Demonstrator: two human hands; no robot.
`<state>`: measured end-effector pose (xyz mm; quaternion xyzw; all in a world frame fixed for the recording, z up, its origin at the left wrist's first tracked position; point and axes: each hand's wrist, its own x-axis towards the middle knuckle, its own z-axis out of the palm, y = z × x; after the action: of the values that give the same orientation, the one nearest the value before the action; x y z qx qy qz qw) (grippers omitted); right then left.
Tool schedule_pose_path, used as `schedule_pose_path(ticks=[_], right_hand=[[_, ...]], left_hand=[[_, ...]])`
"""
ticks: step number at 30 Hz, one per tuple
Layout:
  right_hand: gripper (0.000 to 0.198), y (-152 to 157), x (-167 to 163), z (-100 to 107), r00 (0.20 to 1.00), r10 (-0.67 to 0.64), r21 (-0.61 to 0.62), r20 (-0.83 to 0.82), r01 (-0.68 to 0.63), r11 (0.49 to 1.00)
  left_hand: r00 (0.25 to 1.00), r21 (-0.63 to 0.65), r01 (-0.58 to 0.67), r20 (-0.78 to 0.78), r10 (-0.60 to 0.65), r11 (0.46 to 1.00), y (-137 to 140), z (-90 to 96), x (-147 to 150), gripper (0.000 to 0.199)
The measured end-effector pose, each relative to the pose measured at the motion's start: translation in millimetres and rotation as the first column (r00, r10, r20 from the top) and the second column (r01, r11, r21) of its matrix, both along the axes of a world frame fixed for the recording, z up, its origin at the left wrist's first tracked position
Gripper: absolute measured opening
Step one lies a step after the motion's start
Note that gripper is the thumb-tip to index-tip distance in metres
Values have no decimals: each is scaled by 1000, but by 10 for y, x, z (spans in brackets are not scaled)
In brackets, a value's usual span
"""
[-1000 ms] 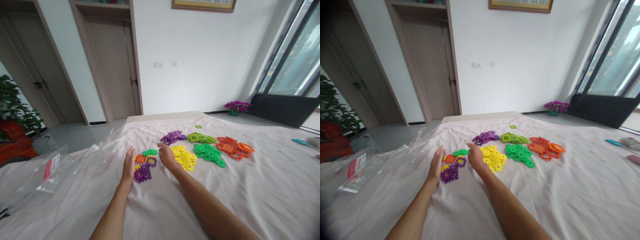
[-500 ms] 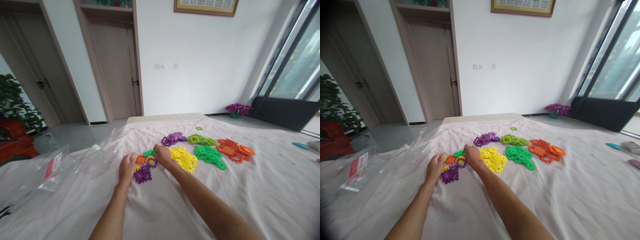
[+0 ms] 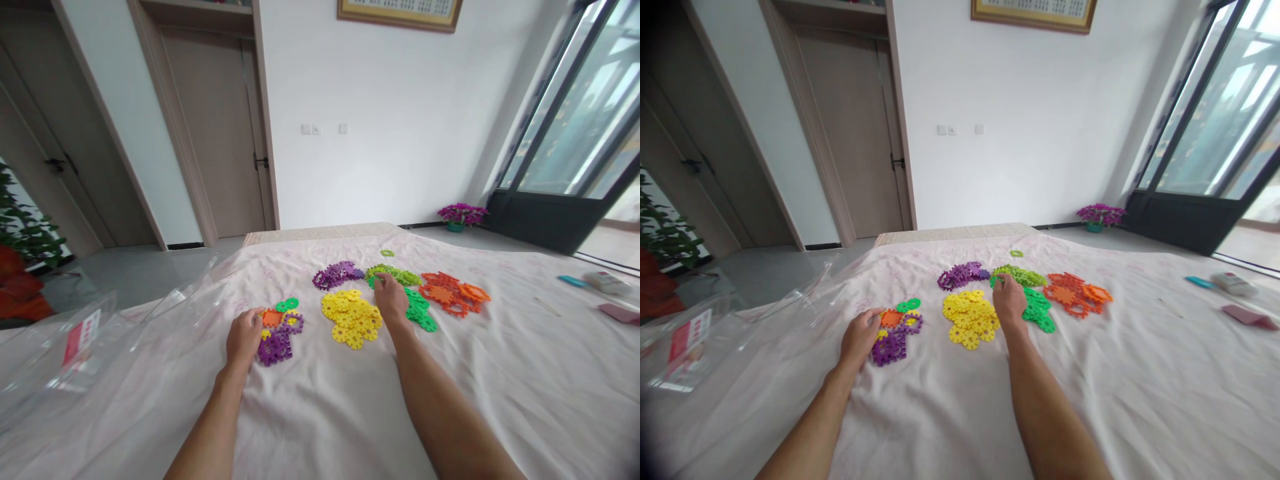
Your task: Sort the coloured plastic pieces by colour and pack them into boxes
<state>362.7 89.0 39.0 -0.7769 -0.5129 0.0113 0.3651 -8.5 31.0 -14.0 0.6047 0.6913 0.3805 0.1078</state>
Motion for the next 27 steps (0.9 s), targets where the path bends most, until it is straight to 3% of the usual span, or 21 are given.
schedule_pose_path(ticks=[3,6,8,11,13,16,18,20,27], right_hand=[[36,-22,162,-33,993,-104,33,61,102,994],[37,-49,109,-22,988,-112,112,103,100,989],[36,-75,-51,16,992,-22,164,128,1,986],[35,-152,-438,78,956,215,184,201,-252,950],[36,-238,-743,88,884,396,130,247,-435,891],[38,-382,-1157,33,710,641,-21,291,-665,747],[38,-438,-1352,-30,602,741,-105,298,-751,652],[38,-427,-1477,-84,554,780,-157,291,-777,610],[32,-25,-1704,-143,681,699,-264,218,-648,714]], left_hand=[[1000,-12,2,-9,-2,1000,1,5,3,33],[1000,-22,16,-26,-16,1000,-3,17,17,35],[998,-21,33,-44,-33,999,-11,28,32,36],[995,-26,81,-64,-82,996,-33,54,57,36],[990,-27,119,-74,-121,992,-49,73,71,35],[984,-23,148,-95,-149,989,-61,91,84,34],[982,-22,151,-110,-153,988,-61,93,90,34],[982,-22,153,-112,-154,988,-56,91,94,34],[988,-41,126,-90,-129,991,-44,96,107,34]])
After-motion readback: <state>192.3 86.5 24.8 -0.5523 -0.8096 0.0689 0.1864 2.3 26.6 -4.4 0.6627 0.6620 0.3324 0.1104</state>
